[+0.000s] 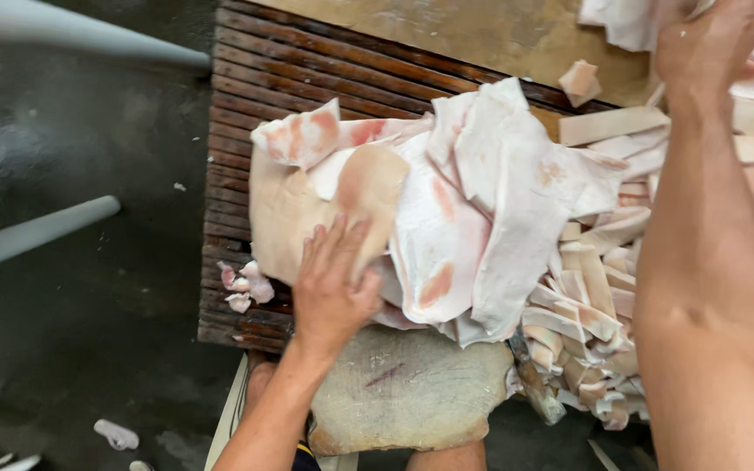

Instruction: The person slices large sheets of pork skin into smaller rectangular strips using a cleaver on a wooden cutting board, then sorts the pieces onto a pile.

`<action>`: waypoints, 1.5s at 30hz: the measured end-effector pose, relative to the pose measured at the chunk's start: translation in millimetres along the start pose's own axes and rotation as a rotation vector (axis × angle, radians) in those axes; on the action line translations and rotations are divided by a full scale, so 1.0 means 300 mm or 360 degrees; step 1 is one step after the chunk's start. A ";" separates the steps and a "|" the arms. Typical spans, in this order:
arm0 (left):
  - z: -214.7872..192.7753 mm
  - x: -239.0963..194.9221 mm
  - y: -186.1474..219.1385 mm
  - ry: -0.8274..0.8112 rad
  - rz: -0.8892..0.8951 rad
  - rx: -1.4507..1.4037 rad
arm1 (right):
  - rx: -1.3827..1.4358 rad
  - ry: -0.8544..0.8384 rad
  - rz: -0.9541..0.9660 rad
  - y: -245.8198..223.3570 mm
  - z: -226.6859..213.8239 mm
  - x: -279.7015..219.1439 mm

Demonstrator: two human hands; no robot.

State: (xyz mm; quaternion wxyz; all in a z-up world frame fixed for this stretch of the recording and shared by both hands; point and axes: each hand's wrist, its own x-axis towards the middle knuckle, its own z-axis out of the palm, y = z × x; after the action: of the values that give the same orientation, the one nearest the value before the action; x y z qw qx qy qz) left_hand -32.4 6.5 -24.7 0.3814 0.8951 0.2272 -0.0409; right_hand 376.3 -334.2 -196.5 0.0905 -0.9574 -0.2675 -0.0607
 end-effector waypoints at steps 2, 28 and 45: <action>-0.032 -0.014 -0.023 -0.0003 -0.0657 -0.0639 | 0.0136 -0.0038 0.0141 -0.042 -0.107 -0.032; -0.059 0.341 -0.589 0.0479 -0.0766 -0.1909 | 0.1167 -0.1660 0.0080 -1.049 -0.844 -0.747; 0.421 0.725 0.079 -0.0292 -0.0145 -0.0597 | 0.0203 -0.0497 0.0680 -0.204 0.094 -0.065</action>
State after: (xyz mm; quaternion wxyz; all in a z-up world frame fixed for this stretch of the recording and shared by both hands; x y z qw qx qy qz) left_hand 185.0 -14.7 -151.9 0.5581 0.7899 0.2353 -0.0963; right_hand 329.6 -286.7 -218.7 0.1190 -0.9822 -0.0736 0.1250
